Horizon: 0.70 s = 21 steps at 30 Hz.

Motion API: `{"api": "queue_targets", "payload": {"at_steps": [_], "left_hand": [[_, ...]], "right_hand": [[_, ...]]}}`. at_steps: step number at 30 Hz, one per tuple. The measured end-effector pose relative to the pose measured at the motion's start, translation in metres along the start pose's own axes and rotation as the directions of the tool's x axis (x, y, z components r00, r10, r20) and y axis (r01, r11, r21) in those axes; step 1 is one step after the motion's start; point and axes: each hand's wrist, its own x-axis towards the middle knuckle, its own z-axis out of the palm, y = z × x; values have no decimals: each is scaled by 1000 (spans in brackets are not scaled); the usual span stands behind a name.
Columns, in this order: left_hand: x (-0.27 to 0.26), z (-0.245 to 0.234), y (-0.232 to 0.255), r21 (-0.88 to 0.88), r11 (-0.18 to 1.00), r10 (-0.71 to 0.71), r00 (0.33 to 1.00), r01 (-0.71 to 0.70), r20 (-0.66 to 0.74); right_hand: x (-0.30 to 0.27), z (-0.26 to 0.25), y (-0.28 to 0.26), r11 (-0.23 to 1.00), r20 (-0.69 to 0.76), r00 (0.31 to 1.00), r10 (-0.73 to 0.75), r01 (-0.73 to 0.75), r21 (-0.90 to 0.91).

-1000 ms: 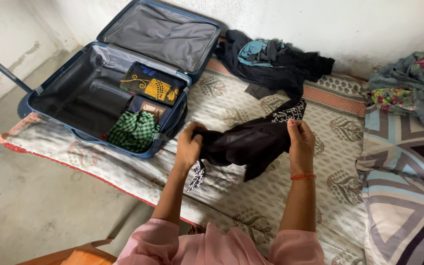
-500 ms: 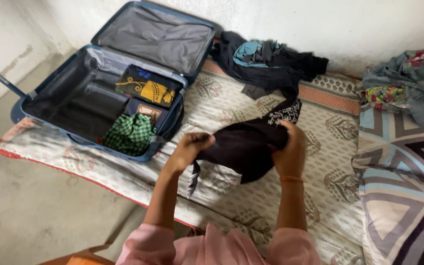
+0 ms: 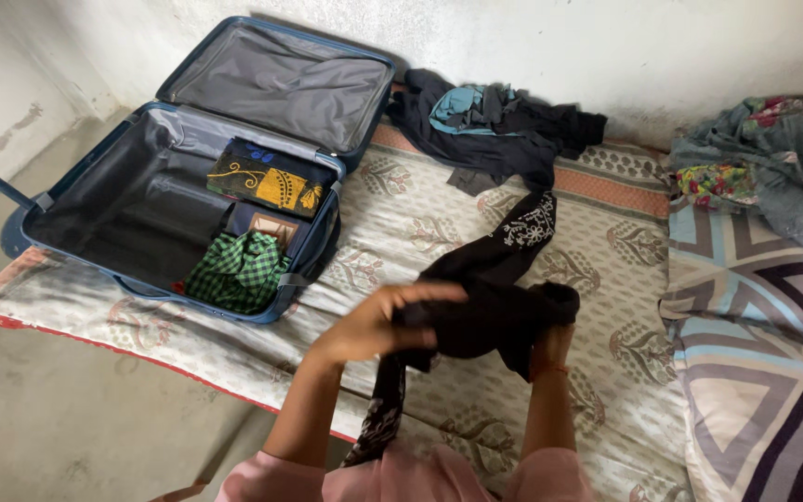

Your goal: The person folds several clothing items by hand on a bed and places them into an open suitcase. They fold an orange top and a green checkered shirt into squares before tucking them into the suitcase compartments, and then they begin spreading out a black embroidered garment.

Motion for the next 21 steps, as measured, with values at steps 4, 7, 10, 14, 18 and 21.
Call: {"api": "queue_targets", "payload": {"at_steps": [4, 7, 10, 14, 18, 21], "left_hand": [[2, -26, -35, -65, 998, -24, 864, -10, -502], [-2, -47, -52, -365, 926, -184, 728, -96, -660], [-3, -65, -64, -432, 890, -229, 679, -143, -697], [-13, -79, -72, -347, 938, -210, 761, -20, -614], [-37, -91, -112, 205, 976, -39, 986, 73, -164], [-49, -61, -197, 243, 889, -356, 919, 389, -170]], "right_hand": [[-23, 10, -42, 995, 83, 997, -6, 14, -97], [-47, 19, -81, 859, 372, 904, -212, 353, -369], [-59, 33, -106, 506, 550, 775, -310, 625, -595], [-52, 35, -99, 350, 454, 838, -303, 541, -765], [-19, 14, -65, 456, 76, 967, -245, 184, -871], [-5, 14, -21, 663, -89, 988, -128, 18, -748]]}}
